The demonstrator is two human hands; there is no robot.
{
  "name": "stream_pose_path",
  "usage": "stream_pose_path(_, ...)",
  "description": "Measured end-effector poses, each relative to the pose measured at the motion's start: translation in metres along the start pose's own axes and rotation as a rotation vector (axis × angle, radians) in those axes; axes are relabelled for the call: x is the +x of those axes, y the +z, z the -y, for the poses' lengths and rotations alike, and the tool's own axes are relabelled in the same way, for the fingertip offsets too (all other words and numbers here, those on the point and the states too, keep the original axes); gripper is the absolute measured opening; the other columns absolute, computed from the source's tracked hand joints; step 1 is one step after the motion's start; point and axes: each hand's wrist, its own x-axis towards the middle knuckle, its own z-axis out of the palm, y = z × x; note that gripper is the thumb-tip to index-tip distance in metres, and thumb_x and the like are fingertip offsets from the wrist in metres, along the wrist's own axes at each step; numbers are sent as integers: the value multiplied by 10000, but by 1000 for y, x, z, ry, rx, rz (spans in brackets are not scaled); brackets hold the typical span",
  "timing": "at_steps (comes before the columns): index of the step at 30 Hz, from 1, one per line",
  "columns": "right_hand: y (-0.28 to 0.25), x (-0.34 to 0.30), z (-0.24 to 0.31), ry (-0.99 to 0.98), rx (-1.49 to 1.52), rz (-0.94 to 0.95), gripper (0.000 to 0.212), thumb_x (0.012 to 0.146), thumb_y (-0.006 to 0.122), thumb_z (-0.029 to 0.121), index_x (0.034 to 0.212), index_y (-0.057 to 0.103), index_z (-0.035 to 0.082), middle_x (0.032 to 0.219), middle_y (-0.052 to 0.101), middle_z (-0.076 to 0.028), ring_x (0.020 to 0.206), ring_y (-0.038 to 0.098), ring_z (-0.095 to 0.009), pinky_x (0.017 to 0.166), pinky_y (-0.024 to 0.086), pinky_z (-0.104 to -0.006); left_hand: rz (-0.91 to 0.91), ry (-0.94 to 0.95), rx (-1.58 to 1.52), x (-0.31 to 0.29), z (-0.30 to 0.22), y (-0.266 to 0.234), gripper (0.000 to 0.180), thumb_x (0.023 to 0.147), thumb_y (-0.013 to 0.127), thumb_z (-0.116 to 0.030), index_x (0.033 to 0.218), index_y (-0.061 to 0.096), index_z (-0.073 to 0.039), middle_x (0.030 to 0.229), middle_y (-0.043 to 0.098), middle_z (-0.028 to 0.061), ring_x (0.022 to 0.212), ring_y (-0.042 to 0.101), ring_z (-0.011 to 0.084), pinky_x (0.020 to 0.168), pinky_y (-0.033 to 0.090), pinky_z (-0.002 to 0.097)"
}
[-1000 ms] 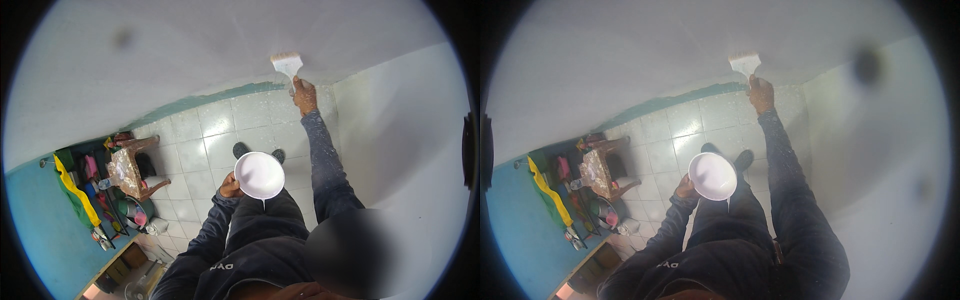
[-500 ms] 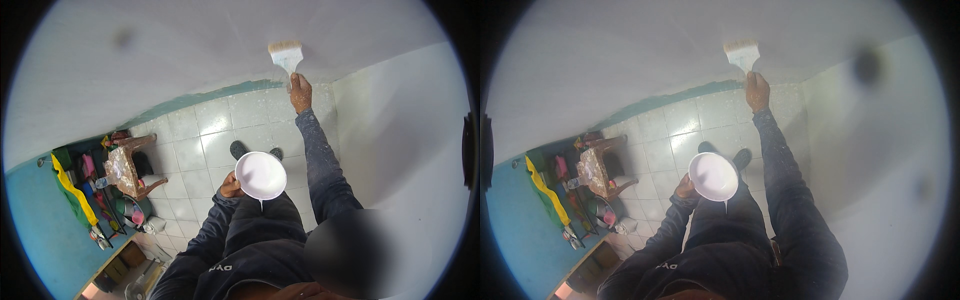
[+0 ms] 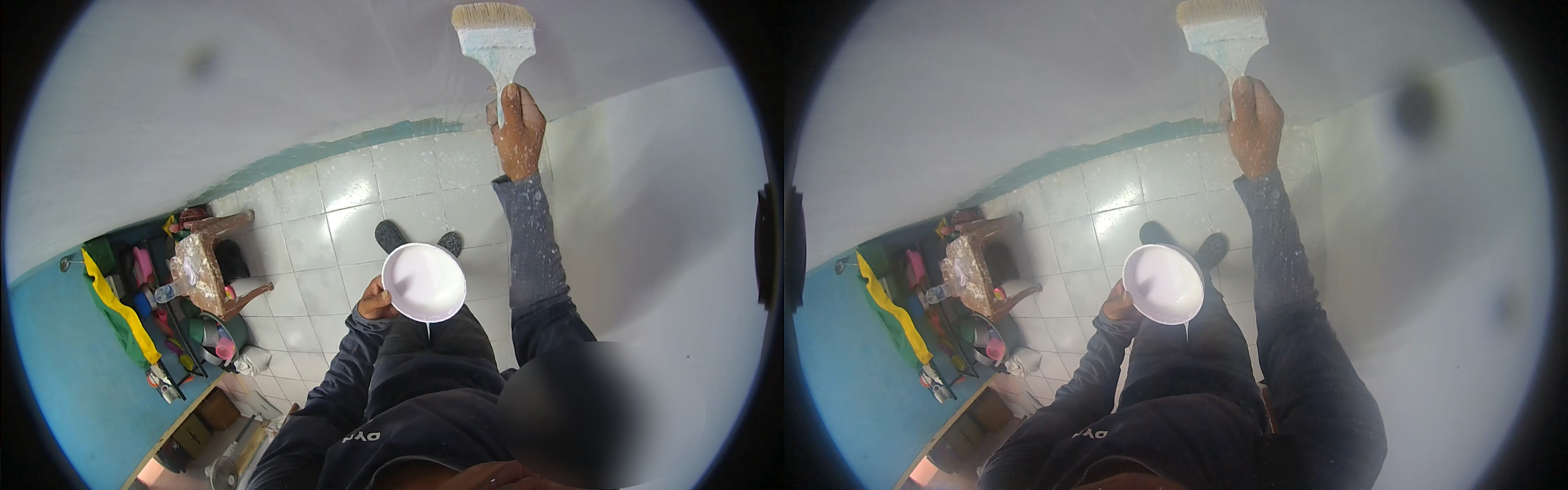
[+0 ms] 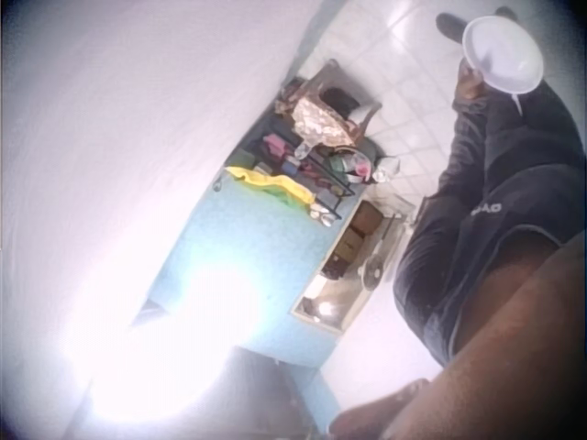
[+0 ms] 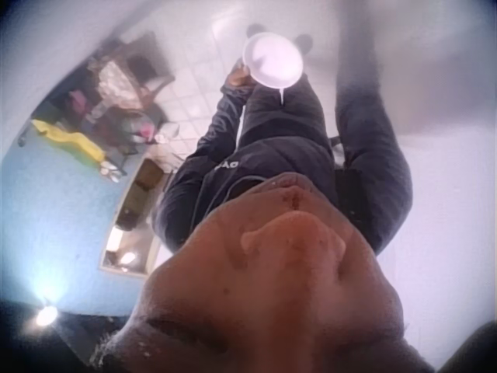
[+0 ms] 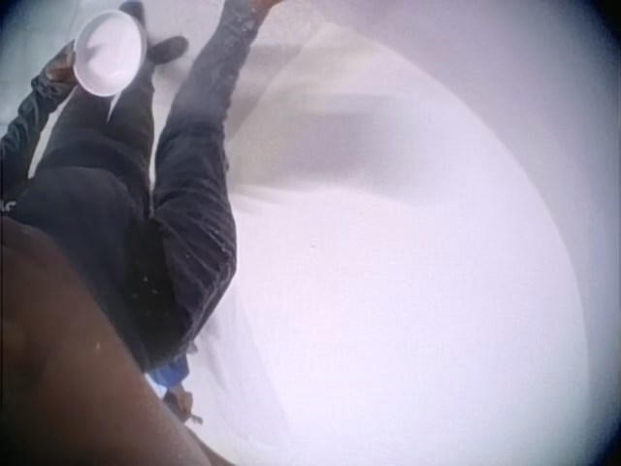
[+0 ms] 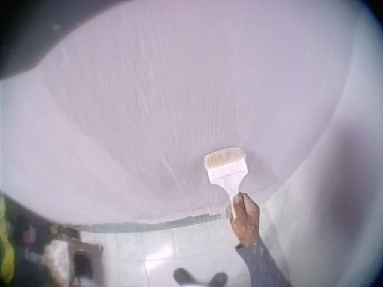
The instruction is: The person paints the upper wall and ceiling area with white paint using a brush. They repeatedly dip the brush into a small white container and apply paint along the wall-ceiling junction, then continue painting the ceiling surface.
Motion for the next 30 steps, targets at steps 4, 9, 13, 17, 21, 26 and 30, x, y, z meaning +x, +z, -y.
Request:
stream_pose_path(4,-12,13,-66,60,-163,-1,508,989,549,503,976,647,5,678,529,5,529,435,-65,445,325,-222,-47,-16,-19,-5,-4,5,923,750,833,-430,1398,400,63,1240,591,186,1086,628,296,926,527,414)
stream_pose_path(9,-33,-5,-164,380,-427,76,545,980,545,533,957,668,2,646,527,-5,523,424,-74,438,318,-250,-64,-31,-7,-7,-2,8,942,743,837,-433,1406,389,64,1255,581,190,1111,613,299,940,514,417)
stream_pose_path(13,-31,-1,-149,380,-505,164,531,990,540,502,989,682,-9,643,518,-16,518,400,-77,456,315,-258,-59,-50,5,-9,-2,7,943,744,837,-435,1409,388,59,1257,578,190,1112,612,299,938,514,414)
stream_pose_path(17,-19,-2,-71,263,-308,47,543,979,556,519,948,675,-9,656,517,-18,534,407,-75,482,322,-251,-64,-40,3,-10,-1,6,939,751,833,-439,1412,385,55,1260,575,190,1116,611,299,937,516,413)
stream_pose_path(21,-9,-22,-34,161,-147,36,544,982,547,534,990,647,0,685,503,0,563,407,-74,496,324,-245,-67,-49,-1,-14,-3,5,931,762,828,-429,1417,376,55,1270,568,193,1122,609,302,936,518,419)
stream_pose_path(26,0,-18,-88,259,-119,5,536,996,510,541,1074,616,21,708,493,5,606,434,-76,542,358,-238,-44,-40,-37,-20,-8,11,917,778,819,-421,1420,367,51,1284,561,189,1124,607,297,925,526,422)
stream_pose_path(30,-4,-19,-144,328,-376,-5,570,1008,473,545,986,636,-1,714,533,-14,620,468,-92,560,385,-252,-34,-48,-22,-19,-10,12,928,769,822,-436,1419,372,49,1285,563,184,1127,607,292,925,527,418)
